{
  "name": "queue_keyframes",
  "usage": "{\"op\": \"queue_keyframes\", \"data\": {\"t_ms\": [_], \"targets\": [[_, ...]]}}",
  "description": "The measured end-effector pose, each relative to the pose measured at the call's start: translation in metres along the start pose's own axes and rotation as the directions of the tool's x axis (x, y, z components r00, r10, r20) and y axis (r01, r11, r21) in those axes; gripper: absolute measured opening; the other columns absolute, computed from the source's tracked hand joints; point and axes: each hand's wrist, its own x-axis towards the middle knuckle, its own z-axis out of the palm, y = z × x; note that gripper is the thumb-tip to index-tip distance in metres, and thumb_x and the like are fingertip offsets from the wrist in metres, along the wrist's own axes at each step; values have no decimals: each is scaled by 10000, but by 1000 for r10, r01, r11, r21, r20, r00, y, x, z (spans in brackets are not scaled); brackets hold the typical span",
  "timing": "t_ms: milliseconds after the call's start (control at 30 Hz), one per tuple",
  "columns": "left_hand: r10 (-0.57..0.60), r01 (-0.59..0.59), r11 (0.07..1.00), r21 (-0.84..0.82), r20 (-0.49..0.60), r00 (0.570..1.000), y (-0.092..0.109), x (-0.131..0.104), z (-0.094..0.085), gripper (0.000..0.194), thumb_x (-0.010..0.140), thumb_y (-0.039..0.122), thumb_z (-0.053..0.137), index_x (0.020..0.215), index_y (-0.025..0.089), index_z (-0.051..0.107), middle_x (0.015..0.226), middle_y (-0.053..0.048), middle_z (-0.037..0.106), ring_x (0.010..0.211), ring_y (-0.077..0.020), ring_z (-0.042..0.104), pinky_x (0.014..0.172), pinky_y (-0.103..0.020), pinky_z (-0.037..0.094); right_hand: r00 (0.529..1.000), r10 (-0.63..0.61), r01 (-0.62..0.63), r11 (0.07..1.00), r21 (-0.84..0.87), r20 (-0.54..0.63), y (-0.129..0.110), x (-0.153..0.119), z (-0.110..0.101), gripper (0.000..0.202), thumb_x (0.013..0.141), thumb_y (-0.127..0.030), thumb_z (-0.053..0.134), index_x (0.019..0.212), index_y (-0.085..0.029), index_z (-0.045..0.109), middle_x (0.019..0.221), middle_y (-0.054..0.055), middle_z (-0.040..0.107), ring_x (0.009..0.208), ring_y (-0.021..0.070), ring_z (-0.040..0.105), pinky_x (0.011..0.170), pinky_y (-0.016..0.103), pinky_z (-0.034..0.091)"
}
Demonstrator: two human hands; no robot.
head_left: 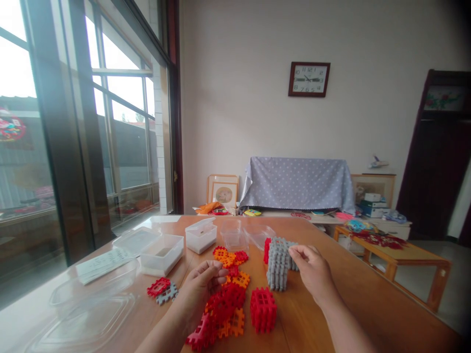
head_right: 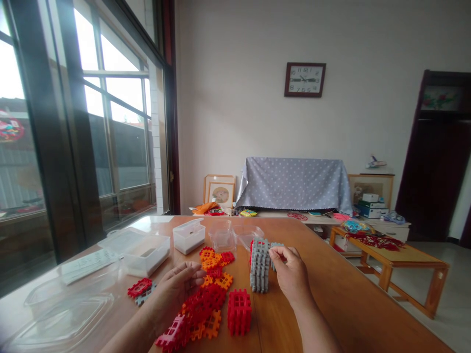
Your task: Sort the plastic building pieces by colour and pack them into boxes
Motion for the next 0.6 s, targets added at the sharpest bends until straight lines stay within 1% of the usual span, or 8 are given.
{"op": "queue_keyframes", "data": {"t_ms": [200, 300, 367, 467, 600], "targets": [[10, -11, 1000, -9, -30, 999, 3, 4, -7, 389, 737, 399, 858, 961, 168, 638, 913, -74, 753, 742, -127, 688, 695, -219, 500, 1000, 19, -19, 1000, 13, 2, 2, -1, 2, 373, 906, -551, 599, 937, -221, 770, 949, 74, 699, 899, 237, 636, 841, 370, 497], [22, -21, 1000, 9, -47, 999, 8, 4, -11, 383, 752, 394, 845, 981, 168, 638, 929, -83, 752, 764, -136, 691, 693, -222, 493, 999, 45, -44, 999, 26, -21, 1, -1, 1, 384, 904, -565, 598, 965, -227, 771, 987, 83, 705, 921, 243, 646, 850, 374, 510], [52, -51, 998, 25, -65, 997, 13, 4, -16, 374, 765, 392, 831, 988, 168, 632, 930, -83, 749, 778, -139, 689, 689, -220, 484, 998, 51, -49, 998, 29, -47, -1, -1, 0, 396, 905, -577, 593, 980, -228, 765, 1009, 86, 707, 933, 245, 651, 853, 375, 518], [110, -102, 992, 75, -107, 988, 19, 5, -22, 367, 758, 393, 825, 957, 171, 611, 906, -76, 742, 764, -138, 680, 665, -215, 462, 999, 20, -20, 1000, 0, -43, -5, -2, 1, 388, 902, -576, 596, 994, -237, 760, 1013, 77, 700, 928, 238, 653, 865, 378, 523], [135, -114, 981, 156, -130, 982, 19, 6, -28, 370, 752, 416, 817, 919, 181, 585, 876, -59, 732, 745, -136, 668, 651, -214, 437, 1000, -21, 20, 999, -42, -12, -8, -5, 4, 375, 884, -558, 622, 1034, -237, 747, 1042, 76, 683, 922, 231, 659, 869, 378, 534]]}}
